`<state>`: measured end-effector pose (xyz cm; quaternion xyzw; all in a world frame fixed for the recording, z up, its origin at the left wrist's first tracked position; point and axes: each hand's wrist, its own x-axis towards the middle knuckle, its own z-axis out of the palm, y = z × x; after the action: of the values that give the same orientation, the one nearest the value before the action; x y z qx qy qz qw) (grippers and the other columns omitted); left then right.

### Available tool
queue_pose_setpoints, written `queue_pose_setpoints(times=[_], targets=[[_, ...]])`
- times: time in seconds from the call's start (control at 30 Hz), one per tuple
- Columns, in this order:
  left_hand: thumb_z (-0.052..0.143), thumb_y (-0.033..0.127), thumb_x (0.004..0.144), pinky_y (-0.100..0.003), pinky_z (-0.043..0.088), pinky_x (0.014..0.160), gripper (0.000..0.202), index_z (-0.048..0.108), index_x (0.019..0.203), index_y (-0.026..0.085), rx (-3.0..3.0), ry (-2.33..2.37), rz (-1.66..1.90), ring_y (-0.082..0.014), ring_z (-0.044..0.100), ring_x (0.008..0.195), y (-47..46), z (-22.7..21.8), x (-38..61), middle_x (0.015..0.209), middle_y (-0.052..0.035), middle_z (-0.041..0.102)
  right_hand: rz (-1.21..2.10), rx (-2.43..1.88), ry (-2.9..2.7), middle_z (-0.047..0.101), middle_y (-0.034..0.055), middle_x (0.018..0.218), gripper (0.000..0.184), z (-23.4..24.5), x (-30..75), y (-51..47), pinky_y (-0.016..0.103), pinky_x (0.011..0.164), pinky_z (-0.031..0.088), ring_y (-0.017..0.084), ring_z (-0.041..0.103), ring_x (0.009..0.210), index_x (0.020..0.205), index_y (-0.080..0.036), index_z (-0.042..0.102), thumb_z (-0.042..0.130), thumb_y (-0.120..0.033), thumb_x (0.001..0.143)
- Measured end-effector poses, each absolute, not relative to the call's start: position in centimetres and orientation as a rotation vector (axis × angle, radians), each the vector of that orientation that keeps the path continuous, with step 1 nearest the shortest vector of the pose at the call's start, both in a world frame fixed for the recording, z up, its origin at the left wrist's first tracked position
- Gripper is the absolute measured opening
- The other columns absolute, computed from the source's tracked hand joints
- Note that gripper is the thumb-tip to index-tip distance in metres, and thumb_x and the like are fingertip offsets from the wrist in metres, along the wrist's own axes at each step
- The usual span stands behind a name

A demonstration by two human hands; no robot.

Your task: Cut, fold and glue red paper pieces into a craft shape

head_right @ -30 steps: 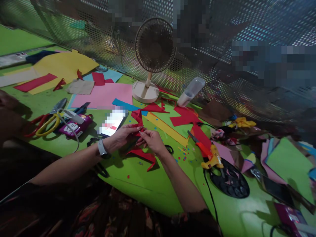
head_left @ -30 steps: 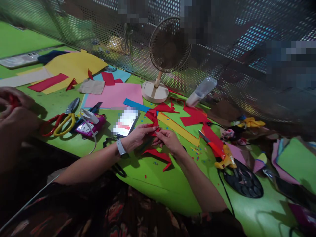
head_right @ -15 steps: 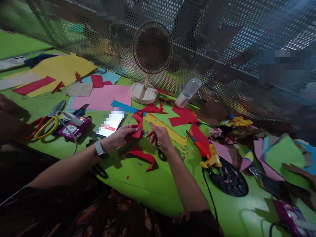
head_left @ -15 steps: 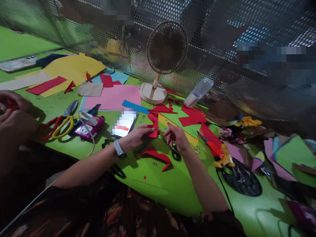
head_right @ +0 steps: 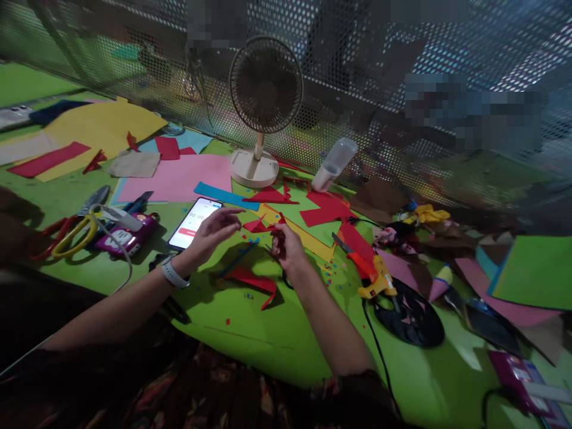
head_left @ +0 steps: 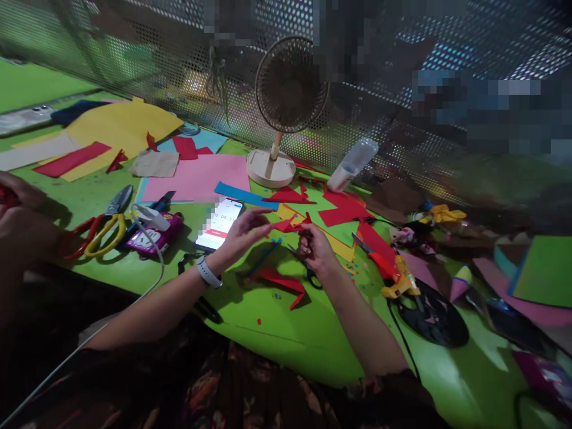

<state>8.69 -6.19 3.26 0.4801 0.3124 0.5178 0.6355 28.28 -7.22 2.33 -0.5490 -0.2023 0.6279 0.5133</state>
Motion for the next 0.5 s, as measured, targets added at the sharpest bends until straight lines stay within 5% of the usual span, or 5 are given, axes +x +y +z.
queue_pose_setpoints(times=[0.07,0.13,0.33,0.5], targets=[[0.086,0.016,0.058,-0.026,0.04,0.101,0.052,0.07,0.107,0.024,1.281,0.728,1.221,-0.0183,0.057,0.111,-6.8,4.0,8.7,0.112,-0.004,0.065,1.512,-1.322,-0.472,0.04,-0.0092,0.034,0.021,2.4,28.1,-7.3,0.02,0.029,0.02,0.005,0.025,0.027,0.056,-0.02,0.049,0.063,-0.032,0.067],[0.086,0.011,0.056,-0.028,0.035,0.106,0.055,0.071,0.106,0.026,1.341,0.738,1.22,-0.0194,0.054,0.117,-7.2,4.3,8.9,0.116,-0.0037,0.065,1.509,-1.333,-0.483,0.04,-0.0087,0.034,0.02,2.5,27.9,-7.5,0.02,0.029,0.02,0.005,0.025,0.027,0.057,-0.02,0.051,0.063,-0.033,0.067],[0.081,0.018,0.067,-0.028,0.05,0.087,0.035,0.072,0.101,0.022,0.956,0.669,1.287,-0.0144,0.066,0.085,-5.6,2.6,9.1,0.09,-0.0024,0.073,1.362,-1.393,-0.67,0.041,-0.0065,0.035,0.045,3.0,28.2,-7.9,0.021,0.031,0.021,0.007,0.032,0.028,0.058,-0.02,0.051,0.057,-0.062,0.075],[0.081,0.014,0.067,-0.023,0.052,0.086,0.036,0.072,0.101,0.021,0.617,0.643,1.291,-0.0107,0.069,0.085,-4.2,1.5,8.7,0.092,-0.0012,0.074,1.049,-1.377,-0.879,0.062,-0.0044,0.063,0.04,3.5,28.7,-7.9,0.019,0.043,0.036,0.008,0.056,0.049,0.083,-0.021,0.057,0.068,-0.058,0.071]])
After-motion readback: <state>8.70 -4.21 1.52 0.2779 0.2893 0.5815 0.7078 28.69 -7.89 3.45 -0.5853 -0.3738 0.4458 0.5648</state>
